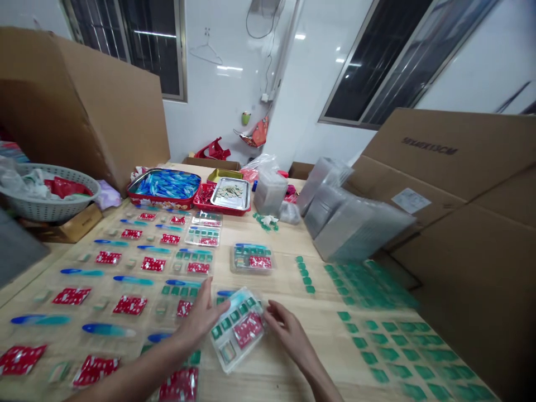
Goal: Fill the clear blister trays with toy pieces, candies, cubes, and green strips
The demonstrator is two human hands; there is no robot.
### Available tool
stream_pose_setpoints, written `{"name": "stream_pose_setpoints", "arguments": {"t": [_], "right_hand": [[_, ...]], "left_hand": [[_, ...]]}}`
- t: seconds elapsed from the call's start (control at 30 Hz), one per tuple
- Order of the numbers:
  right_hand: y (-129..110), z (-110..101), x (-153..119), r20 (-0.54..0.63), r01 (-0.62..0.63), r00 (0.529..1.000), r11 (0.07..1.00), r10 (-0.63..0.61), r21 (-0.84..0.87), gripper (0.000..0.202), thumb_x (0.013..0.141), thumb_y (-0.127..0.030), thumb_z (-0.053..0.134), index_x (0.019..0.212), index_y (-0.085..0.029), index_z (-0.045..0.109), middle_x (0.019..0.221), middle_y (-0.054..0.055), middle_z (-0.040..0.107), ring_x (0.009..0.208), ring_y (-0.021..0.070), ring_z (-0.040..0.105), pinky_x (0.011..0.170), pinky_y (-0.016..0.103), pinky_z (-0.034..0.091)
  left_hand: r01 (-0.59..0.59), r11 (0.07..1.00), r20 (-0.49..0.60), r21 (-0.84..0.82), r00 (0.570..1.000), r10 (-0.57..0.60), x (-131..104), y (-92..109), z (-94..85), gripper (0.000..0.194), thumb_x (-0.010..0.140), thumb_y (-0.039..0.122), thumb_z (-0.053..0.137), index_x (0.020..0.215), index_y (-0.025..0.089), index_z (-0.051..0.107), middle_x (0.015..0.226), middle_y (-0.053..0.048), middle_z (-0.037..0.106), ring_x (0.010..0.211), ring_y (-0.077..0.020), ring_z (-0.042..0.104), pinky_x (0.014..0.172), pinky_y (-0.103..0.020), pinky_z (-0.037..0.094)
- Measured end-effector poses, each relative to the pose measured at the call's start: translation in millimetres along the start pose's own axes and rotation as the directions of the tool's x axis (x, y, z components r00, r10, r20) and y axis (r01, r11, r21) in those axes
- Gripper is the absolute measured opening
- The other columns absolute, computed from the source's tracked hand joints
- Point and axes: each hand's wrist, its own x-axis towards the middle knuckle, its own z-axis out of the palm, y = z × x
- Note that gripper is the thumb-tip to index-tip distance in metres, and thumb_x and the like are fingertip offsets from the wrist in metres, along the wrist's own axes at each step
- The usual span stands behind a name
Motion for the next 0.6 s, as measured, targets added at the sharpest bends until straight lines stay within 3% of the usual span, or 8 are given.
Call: {"name": "stream_pose_setpoints", "arguments": {"t": [0.17, 0.33, 0.4, 0.5, 0.6], "right_hand": [[1.0, 13.9, -3.2, 0.025, 0.032, 0.999, 0.999, -0.031, -0.041, 0.057, 0.070, -0.056, 0.059, 0.108, -0.014, 0.063, 0.103, 0.013, 0.070, 0.089, 0.0267, 0.067, 0.075, 0.035, 0.056], [12.5, 15.2, 4.4, -0.014, 0.073, 0.997, 0.984, -0.077, -0.165, 0.052, 0.075, -0.054, 0.054, 0.109, -0.017, 0.064, 0.102, 0.011, 0.070, 0.090, 0.0262, 0.066, 0.080, 0.036, 0.053], [16.9, 15.2, 4.8, -0.027, 0.073, 0.997, 0.983, -0.079, -0.167, 0.053, 0.075, -0.055, 0.052, 0.109, -0.016, 0.064, 0.105, 0.012, 0.070, 0.094, 0.0269, 0.065, 0.084, 0.036, 0.052], [18.9, 15.3, 3.2, -0.004, 0.089, 0.996, 0.985, -0.091, -0.149, 0.051, 0.079, -0.056, 0.047, 0.106, -0.018, 0.066, 0.105, 0.012, 0.070, 0.095, 0.0268, 0.065, 0.082, 0.034, 0.052], [16.4, 16.6, 1.0, 0.003, 0.109, 0.994, 0.975, -0.110, -0.191, 0.049, 0.080, -0.057, 0.044, 0.100, -0.019, 0.067, 0.097, 0.011, 0.072, 0.087, 0.0263, 0.067, 0.076, 0.033, 0.052]], "left_hand": [[0.083, 0.996, -0.024, -0.019, 0.996, -0.083, -41.7, -15.3, -11.5, 0.098, 0.065, 0.047, 0.072, 0.146, 0.025, 0.021, 0.157, -0.004, 0.011, 0.145, -0.0271, 0.009, 0.117, -0.043, 0.014], [0.193, 0.977, 0.116, -0.091, 0.976, -0.182, -72.7, -36.9, -13.7, 0.110, 0.057, 0.046, 0.076, 0.147, 0.022, 0.019, 0.156, -0.007, 0.015, 0.144, -0.0268, 0.011, 0.118, -0.040, 0.017], [0.195, 0.974, 0.158, -0.116, 0.972, -0.176, -73.2, -36.5, -7.7, 0.108, 0.057, 0.043, 0.077, 0.146, 0.021, 0.021, 0.155, -0.008, 0.020, 0.143, -0.0261, 0.016, 0.117, -0.038, 0.019], [0.146, 0.976, 0.159, -0.159, 0.980, -0.120, -63.3, -20.0, 3.9, 0.101, 0.061, 0.041, 0.073, 0.146, 0.022, 0.021, 0.153, -0.008, 0.027, 0.141, -0.0259, 0.024, 0.116, -0.037, 0.024], [0.101, 0.985, 0.113, -0.141, 0.990, -0.086, -45.3, 0.8, 10.8, 0.098, 0.062, 0.040, 0.072, 0.145, 0.021, 0.024, 0.154, -0.008, 0.025, 0.142, -0.0286, 0.019, 0.115, -0.039, 0.025]]}}
